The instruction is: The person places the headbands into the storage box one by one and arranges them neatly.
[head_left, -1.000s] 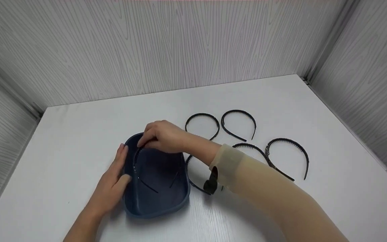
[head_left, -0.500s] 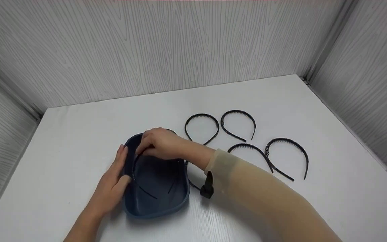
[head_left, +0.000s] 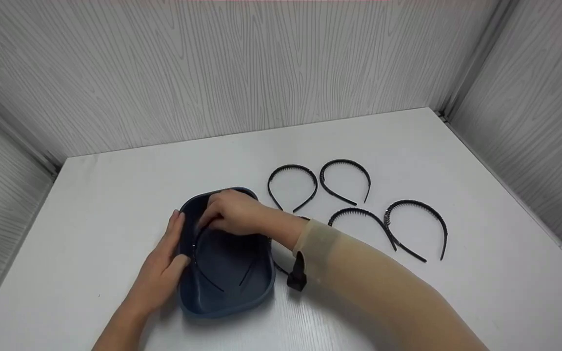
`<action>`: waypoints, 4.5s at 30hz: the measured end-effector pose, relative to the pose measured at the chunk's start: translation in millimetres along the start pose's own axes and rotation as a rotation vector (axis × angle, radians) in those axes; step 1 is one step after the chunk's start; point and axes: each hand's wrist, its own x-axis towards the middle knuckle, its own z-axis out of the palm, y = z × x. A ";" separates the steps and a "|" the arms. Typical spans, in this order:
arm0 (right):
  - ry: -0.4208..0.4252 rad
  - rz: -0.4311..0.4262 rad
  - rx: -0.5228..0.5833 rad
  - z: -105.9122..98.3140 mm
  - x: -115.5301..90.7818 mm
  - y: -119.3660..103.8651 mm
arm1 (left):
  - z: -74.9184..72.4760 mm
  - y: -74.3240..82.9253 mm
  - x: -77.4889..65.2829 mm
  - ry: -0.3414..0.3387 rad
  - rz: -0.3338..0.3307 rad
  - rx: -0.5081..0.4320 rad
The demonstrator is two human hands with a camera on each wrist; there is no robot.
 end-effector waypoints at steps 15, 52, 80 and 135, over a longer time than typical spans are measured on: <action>-0.045 0.083 -0.049 5.6 3.0 -2.0 | 1.3 -2.9 -1.5 0.025 0.033 -0.002; -0.164 0.211 -0.031 9.4 11.4 -3.0 | 2.0 -3.1 -0.7 0.027 0.049 -0.005; -0.173 0.153 -0.032 10.2 13.3 1.8 | 1.7 -2.9 -0.7 0.013 0.046 -0.008; 0.316 0.427 0.324 -143.2 -261.5 118.2 | 6.7 1.6 -1.6 0.039 0.047 0.004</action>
